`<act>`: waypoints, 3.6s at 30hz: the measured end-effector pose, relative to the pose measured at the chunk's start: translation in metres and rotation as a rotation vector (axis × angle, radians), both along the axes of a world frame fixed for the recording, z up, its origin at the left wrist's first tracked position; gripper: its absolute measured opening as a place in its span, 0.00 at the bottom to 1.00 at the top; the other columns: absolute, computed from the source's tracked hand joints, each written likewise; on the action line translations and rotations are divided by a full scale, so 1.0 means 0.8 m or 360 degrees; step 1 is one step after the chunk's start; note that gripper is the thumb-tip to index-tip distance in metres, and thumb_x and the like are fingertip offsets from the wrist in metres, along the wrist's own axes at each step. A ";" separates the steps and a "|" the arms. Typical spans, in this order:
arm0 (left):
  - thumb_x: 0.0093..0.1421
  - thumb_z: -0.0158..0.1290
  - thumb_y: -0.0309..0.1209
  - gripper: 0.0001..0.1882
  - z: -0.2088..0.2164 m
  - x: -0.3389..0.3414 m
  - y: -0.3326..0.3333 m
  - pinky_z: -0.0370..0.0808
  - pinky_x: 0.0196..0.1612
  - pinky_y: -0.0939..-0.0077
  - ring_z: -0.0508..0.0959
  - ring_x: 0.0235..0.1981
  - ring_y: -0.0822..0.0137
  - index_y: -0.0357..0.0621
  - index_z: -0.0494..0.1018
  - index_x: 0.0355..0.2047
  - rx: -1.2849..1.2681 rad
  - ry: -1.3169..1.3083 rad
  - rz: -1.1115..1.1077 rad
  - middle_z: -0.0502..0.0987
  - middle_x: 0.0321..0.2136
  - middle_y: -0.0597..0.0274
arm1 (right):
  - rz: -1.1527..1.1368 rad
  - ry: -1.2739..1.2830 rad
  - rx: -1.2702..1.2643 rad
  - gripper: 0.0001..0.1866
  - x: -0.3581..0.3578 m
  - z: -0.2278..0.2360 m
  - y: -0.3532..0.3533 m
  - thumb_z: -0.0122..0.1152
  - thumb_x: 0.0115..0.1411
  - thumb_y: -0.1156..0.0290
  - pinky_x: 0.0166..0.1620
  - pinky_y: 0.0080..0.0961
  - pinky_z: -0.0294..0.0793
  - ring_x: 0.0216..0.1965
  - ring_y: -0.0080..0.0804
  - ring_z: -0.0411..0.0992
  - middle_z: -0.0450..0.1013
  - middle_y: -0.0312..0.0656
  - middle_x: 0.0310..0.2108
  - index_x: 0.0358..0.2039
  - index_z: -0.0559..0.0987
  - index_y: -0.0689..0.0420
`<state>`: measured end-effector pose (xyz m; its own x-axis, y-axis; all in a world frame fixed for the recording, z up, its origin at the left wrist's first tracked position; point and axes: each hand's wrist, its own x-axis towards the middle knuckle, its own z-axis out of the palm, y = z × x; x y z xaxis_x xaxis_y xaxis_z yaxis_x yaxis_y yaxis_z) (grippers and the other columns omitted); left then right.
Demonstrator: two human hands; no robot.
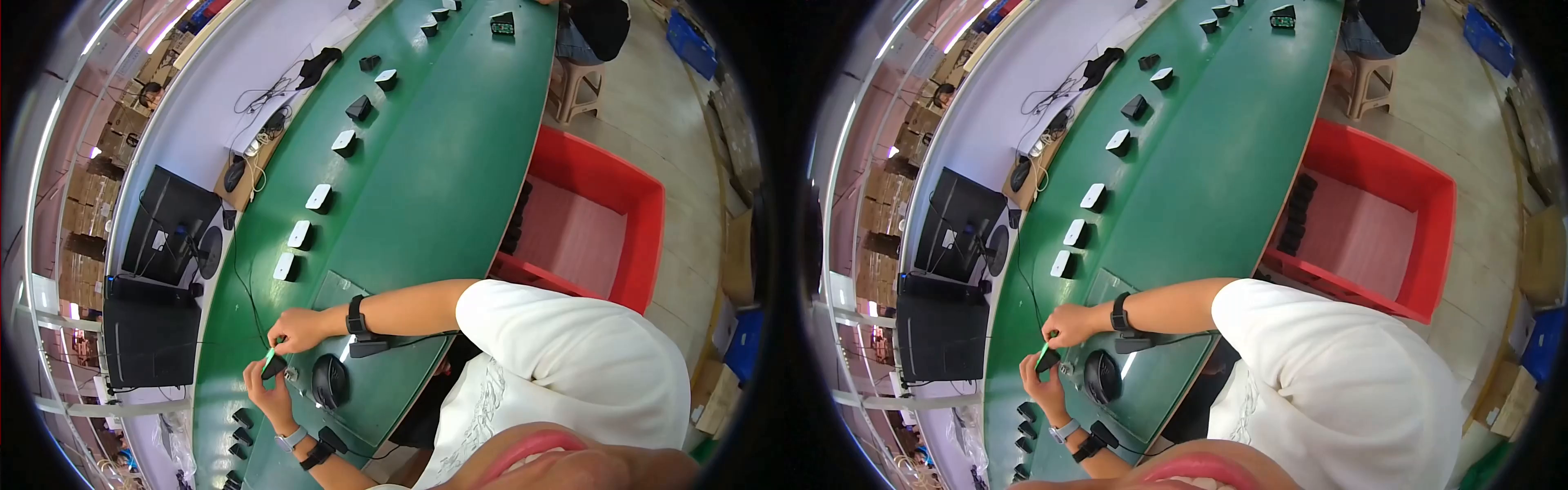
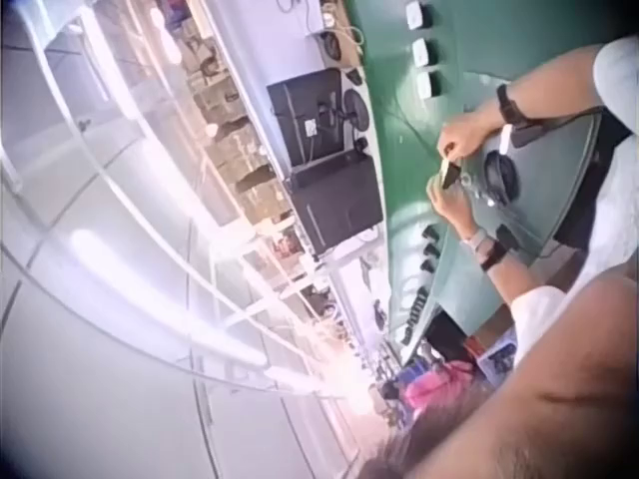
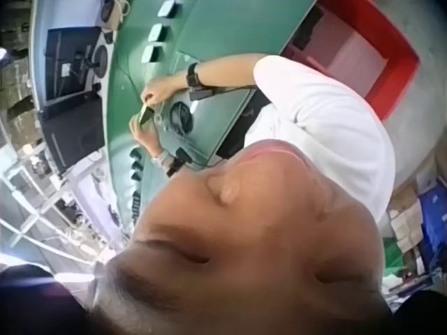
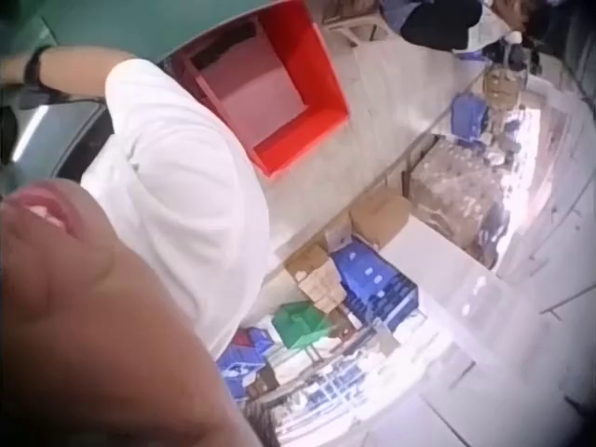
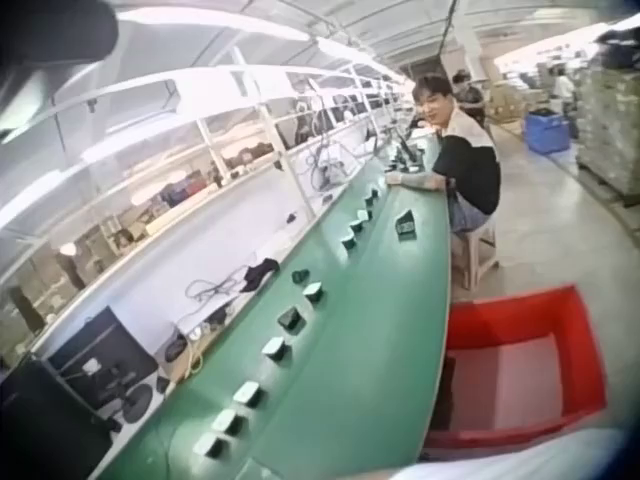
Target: The person picks up a charging dock, connects a cable to it, and places a mouse onto the dock. They then pick up the dock and mouse together to observe the light on the bottom before setting them back down on the table.
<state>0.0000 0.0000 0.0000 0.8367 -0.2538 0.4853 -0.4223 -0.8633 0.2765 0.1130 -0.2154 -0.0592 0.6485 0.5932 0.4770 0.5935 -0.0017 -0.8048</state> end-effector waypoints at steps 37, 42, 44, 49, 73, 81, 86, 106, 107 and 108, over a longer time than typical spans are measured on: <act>0.62 0.63 0.36 0.34 0.051 0.171 -0.056 0.66 0.65 0.55 0.70 0.62 0.42 0.32 0.65 0.63 -0.0122 0.0301 0.0002 0.70 0.60 0.40 | -0.0055 -0.0326 -0.0597 0.17 0.008 -0.027 -0.012 0.52 0.63 0.58 0.40 0.53 0.77 0.34 0.58 0.78 0.80 0.53 0.30 0.31 0.82 0.58; 0.58 0.66 0.35 0.38 0.034 0.242 -0.156 0.71 0.62 0.57 0.73 0.60 0.42 0.39 0.63 0.66 0.0732 0.0748 -0.0258 0.71 0.60 0.38 | -0.0054 -0.0452 -0.0535 0.13 0.009 -0.028 -0.008 0.51 0.63 0.62 0.40 0.52 0.77 0.30 0.57 0.78 0.78 0.51 0.24 0.31 0.78 0.57; 0.58 0.67 0.35 0.38 0.016 0.257 -0.154 0.72 0.59 0.56 0.74 0.57 0.41 0.41 0.63 0.65 0.0726 0.0999 -0.0250 0.73 0.57 0.38 | -0.0011 -0.0393 -0.0557 0.12 0.006 -0.025 -0.010 0.52 0.62 0.62 0.41 0.51 0.77 0.31 0.57 0.78 0.78 0.51 0.24 0.32 0.79 0.57; 0.56 0.66 0.28 0.34 -0.021 0.275 -0.133 0.76 0.50 0.51 0.78 0.48 0.36 0.44 0.64 0.61 0.0563 0.1073 -0.0280 0.78 0.46 0.34 | 0.0086 -0.0293 -0.0596 0.11 0.004 -0.015 -0.026 0.55 0.63 0.63 0.43 0.50 0.76 0.35 0.57 0.78 0.78 0.51 0.27 0.35 0.79 0.57; 0.44 0.60 0.10 0.29 -0.055 0.035 -0.020 0.70 0.61 0.67 0.74 0.55 0.63 0.40 0.70 0.48 -0.1653 0.0566 -0.0101 0.72 0.54 0.53 | 0.0113 0.0393 0.0390 0.09 0.008 -0.001 -0.010 0.64 0.61 0.70 0.37 0.29 0.76 0.29 0.30 0.77 0.80 0.44 0.29 0.36 0.81 0.64; 0.45 0.59 0.11 0.26 -0.066 0.030 -0.020 0.71 0.61 0.67 0.74 0.54 0.62 0.40 0.71 0.46 -0.1612 0.0479 -0.0220 0.72 0.53 0.53 | 0.0170 0.0424 0.0339 0.08 0.006 -0.003 -0.006 0.65 0.60 0.71 0.36 0.28 0.77 0.29 0.30 0.77 0.81 0.43 0.28 0.35 0.81 0.63; 0.46 0.58 0.11 0.25 -0.060 0.029 -0.029 0.72 0.59 0.67 0.74 0.53 0.63 0.39 0.71 0.46 -0.1498 0.0388 -0.0236 0.71 0.52 0.54 | 0.0189 0.0389 0.0307 0.08 0.004 -0.001 -0.009 0.65 0.59 0.71 0.34 0.28 0.77 0.27 0.30 0.78 0.81 0.43 0.27 0.34 0.82 0.63; 0.50 0.53 0.12 0.26 -0.061 0.025 -0.032 0.80 0.45 0.74 0.81 0.39 0.65 0.35 0.70 0.52 -0.1544 0.0531 -0.0097 0.75 0.45 0.57 | 0.0260 0.0474 0.0270 0.08 0.009 0.000 -0.011 0.71 0.52 0.71 0.36 0.29 0.78 0.29 0.32 0.80 0.83 0.45 0.28 0.31 0.84 0.61; 0.50 0.53 0.12 0.26 -0.065 0.022 -0.032 0.80 0.45 0.74 0.81 0.39 0.65 0.35 0.70 0.52 -0.1547 0.0543 -0.0092 0.75 0.45 0.57 | 0.0255 0.0465 0.0243 0.08 0.008 0.001 -0.012 0.71 0.52 0.71 0.36 0.29 0.78 0.29 0.32 0.80 0.83 0.45 0.28 0.31 0.84 0.61; 0.50 0.52 0.12 0.26 -0.066 0.025 -0.030 0.80 0.45 0.74 0.81 0.38 0.65 0.35 0.70 0.51 -0.1519 0.0499 -0.0097 0.75 0.44 0.57 | 0.0257 0.0456 0.0272 0.08 0.010 0.001 -0.010 0.71 0.52 0.71 0.35 0.29 0.79 0.29 0.32 0.80 0.83 0.45 0.28 0.31 0.84 0.62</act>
